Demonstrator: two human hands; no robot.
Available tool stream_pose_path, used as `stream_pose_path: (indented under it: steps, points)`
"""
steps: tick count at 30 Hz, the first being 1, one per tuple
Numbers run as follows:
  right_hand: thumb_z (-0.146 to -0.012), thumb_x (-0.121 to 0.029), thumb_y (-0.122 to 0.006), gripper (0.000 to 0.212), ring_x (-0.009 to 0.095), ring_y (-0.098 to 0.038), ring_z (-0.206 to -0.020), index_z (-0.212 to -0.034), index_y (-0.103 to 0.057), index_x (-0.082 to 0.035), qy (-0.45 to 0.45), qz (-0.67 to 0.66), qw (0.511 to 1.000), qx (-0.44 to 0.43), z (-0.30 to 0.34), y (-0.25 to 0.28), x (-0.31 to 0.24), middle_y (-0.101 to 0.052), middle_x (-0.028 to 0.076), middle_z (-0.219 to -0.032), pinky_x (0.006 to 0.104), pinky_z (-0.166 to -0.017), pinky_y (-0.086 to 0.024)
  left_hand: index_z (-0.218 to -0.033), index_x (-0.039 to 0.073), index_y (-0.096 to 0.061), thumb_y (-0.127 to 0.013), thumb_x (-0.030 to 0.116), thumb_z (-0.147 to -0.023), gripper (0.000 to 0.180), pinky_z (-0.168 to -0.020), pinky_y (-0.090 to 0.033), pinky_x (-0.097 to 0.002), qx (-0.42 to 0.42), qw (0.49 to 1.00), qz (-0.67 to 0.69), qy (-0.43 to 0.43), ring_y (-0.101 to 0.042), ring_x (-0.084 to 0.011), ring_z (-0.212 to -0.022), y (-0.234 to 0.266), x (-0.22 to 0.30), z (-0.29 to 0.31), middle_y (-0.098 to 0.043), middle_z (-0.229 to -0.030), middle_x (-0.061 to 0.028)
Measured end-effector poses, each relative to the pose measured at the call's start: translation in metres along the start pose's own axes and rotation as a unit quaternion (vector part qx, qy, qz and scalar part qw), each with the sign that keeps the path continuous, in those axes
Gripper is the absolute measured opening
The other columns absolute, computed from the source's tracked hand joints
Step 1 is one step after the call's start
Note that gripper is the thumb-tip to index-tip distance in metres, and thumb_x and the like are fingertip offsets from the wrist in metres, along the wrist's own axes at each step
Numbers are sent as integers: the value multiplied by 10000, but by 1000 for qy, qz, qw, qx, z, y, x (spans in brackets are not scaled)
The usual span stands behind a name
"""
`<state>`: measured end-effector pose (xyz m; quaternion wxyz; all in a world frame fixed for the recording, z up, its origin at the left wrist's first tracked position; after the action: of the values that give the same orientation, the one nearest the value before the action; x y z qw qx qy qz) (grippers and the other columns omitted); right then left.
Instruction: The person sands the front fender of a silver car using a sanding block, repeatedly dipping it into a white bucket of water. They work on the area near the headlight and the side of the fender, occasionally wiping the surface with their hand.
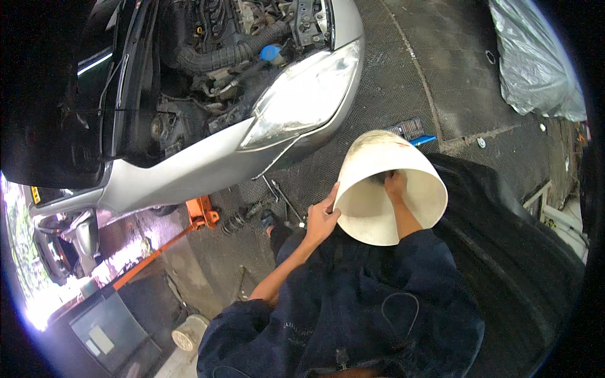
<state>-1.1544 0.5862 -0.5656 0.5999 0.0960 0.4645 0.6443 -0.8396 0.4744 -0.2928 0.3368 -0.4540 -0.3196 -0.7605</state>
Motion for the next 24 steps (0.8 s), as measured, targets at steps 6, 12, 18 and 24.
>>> stream_pose_path:
  steps: [6, 12, 18, 24]
  points:
    - [-928, -432, -713, 514, 275, -649, -1127, -1303, -629, -90, -58, -324, 940, -87, -39, 17, -37, -664, 115, -1275, 426, -968, -538, -1476, 59, -536, -598, -33, -861, 624, -859, -534, -270, 30, 999, 31, -17, -641, -85, -972, -47, 52, 1, -699, -1300, -119]
    - [-940, -442, -696, 509, 272, -640, -1148, -1321, -618, -113, -87, -562, 816, -109, -73, 14, -54, -664, 109, -1268, 425, -974, -537, -1485, 69, -527, -600, -25, -858, 638, -878, -534, -266, 63, 998, 18, -13, -661, -92, -1021, -60, 64, -19, -685, -1308, -178]
    - [-864, -243, -778, 460, 255, -618, -1177, -1278, -626, -112, 219, -315, 915, -125, -40, 29, -67, -659, 85, -1247, 485, -928, -540, -1540, -23, -415, -588, -39, -828, 733, -816, -521, -236, 24, 998, 50, 33, -638, -85, -915, -66, 44, -68, -684, -1257, -113]
    - [-852, -174, -809, 544, 291, -602, -1206, -1340, -580, -95, -183, -452, 836, -250, -59, 2, 17, -618, 87, -1320, 535, -930, -521, -1533, -31, -421, -569, -85, -822, 728, -844, -498, -233, 26, 979, 187, 71, -637, -88, -944, -86, -29, -81, -661, -1307, -95]
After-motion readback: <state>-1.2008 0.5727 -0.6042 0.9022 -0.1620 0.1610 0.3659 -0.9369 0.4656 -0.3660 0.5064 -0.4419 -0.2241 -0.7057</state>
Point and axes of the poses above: each hand's wrist, its own z-axis away from the middle knuckle, its own y-axis out of the back of the hand, x = y × z, the point moved 7 cm from there along -z, towards the middle knuckle
